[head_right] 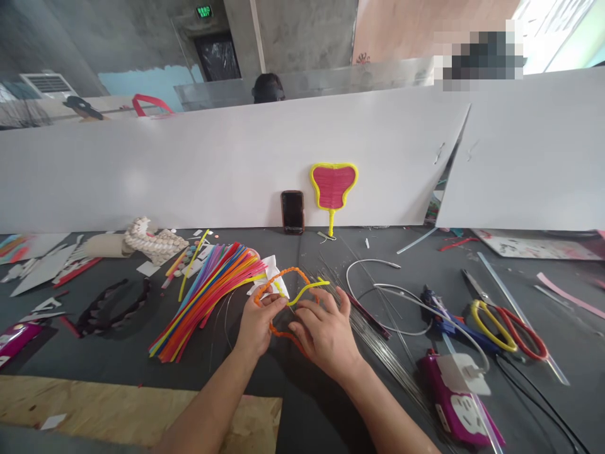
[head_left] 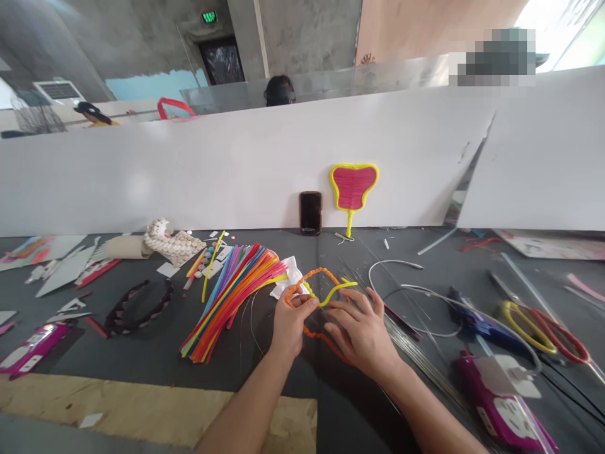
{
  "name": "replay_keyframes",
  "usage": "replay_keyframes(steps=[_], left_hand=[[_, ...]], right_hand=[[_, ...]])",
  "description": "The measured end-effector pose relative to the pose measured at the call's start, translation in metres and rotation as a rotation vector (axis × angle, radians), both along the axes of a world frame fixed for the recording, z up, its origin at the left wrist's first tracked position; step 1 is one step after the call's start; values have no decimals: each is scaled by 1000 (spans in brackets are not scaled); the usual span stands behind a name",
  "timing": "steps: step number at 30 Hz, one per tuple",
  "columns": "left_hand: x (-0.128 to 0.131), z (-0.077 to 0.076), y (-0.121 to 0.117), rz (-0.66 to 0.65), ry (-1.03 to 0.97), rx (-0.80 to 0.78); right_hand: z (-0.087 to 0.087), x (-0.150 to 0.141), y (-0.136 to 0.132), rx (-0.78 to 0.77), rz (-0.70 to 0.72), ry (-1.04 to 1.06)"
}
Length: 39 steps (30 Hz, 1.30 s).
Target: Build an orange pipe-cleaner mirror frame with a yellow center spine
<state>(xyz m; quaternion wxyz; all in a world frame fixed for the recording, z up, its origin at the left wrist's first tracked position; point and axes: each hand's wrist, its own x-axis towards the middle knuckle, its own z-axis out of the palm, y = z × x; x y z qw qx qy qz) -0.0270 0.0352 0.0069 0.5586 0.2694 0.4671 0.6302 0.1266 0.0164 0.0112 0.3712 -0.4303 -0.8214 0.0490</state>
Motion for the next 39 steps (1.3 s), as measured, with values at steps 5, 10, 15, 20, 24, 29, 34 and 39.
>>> replay_keyframes(steps=[5, 10, 15, 20, 24, 29, 34, 39], left_hand=[[-3, -1, 2, 57, -60, -3], [2, -2, -2, -5, -19, 27], [6, 0, -5, -76, 0, 54], [6, 2, -6, -123, -28, 55], [7, 2, -7, -113, -37, 44], [6, 3, -6, -117, -24, 45], [-6, 4, 2, -18, -100, -1], [-18, 1, 9, -8, -339, -121]], right_hand=[[2, 9, 4, 28, -131, 94], [-3, 7, 3, 60, -118, 5], [-7, -1, -1, 42, -76, -96], [-10, -4, -3, -48, -23, -158], [-11, -3, -4, -113, 19, -147], [-9, -2, -6, -173, 141, -151], [-4, 1, -2, -43, 148, -53], [2, 11, 2, -125, -8, 590]])
